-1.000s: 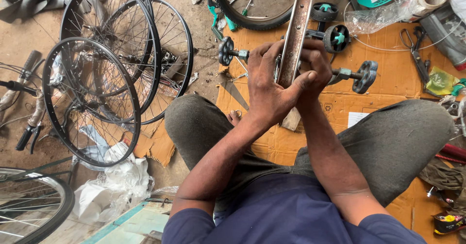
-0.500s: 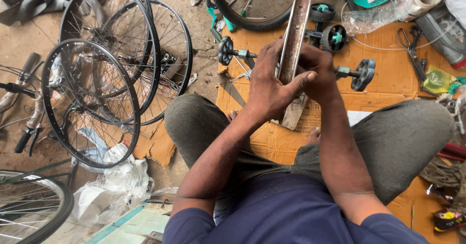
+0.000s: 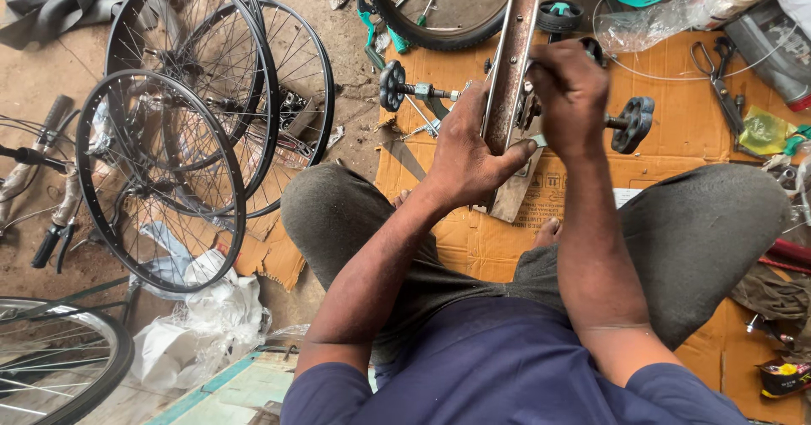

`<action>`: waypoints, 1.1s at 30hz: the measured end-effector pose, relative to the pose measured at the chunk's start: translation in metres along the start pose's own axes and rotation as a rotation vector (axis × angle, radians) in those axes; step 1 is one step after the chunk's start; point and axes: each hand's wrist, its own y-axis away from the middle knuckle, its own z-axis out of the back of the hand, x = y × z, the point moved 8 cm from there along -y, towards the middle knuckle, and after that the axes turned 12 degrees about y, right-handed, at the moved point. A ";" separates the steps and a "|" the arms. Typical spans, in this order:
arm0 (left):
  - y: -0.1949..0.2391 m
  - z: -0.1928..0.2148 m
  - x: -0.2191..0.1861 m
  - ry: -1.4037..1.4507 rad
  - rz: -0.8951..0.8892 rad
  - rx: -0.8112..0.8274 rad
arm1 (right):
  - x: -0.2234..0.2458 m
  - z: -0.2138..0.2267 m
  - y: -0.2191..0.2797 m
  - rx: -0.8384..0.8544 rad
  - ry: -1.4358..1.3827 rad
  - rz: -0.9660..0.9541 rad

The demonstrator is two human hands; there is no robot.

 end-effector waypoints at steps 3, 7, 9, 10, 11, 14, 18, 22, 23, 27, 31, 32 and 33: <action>0.001 0.001 0.000 0.014 -0.041 0.002 | -0.010 -0.015 0.004 0.023 -0.137 -0.076; 0.003 0.002 -0.001 0.015 -0.039 -0.006 | -0.013 -0.019 0.004 -0.002 -0.309 -0.112; 0.004 0.003 -0.003 0.006 -0.037 -0.019 | -0.011 -0.018 0.002 0.047 -0.316 -0.132; 0.004 0.003 -0.005 -0.001 -0.049 -0.033 | -0.013 -0.015 0.003 0.103 -0.339 -0.174; 0.005 0.003 -0.007 -0.009 -0.062 -0.047 | -0.015 -0.015 0.004 0.160 -0.362 -0.215; 0.009 0.006 -0.017 -0.088 -0.126 -0.113 | -0.012 -0.017 0.006 0.214 -0.493 -0.179; 0.011 0.005 -0.023 -0.074 -0.183 -0.109 | -0.026 -0.018 0.017 0.129 -0.562 -0.213; 0.009 0.007 -0.022 -0.102 -0.169 -0.122 | -0.026 -0.027 0.019 0.031 -0.682 -0.144; 0.009 0.008 -0.021 -0.108 -0.149 -0.128 | -0.021 -0.028 0.021 0.005 -0.751 -0.104; 0.005 0.015 -0.026 -0.141 -0.132 -0.154 | -0.012 -0.028 0.022 -0.055 -0.515 -0.085; 0.000 0.019 -0.028 -0.227 -0.118 -0.186 | -0.002 -0.026 0.025 -0.051 -0.446 -0.017; 0.000 0.021 -0.031 -0.257 -0.142 -0.203 | 0.000 -0.026 0.024 -0.054 -0.410 0.006; -0.001 0.021 -0.030 -0.257 -0.122 -0.196 | -0.002 -0.027 0.024 -0.052 -0.428 -0.015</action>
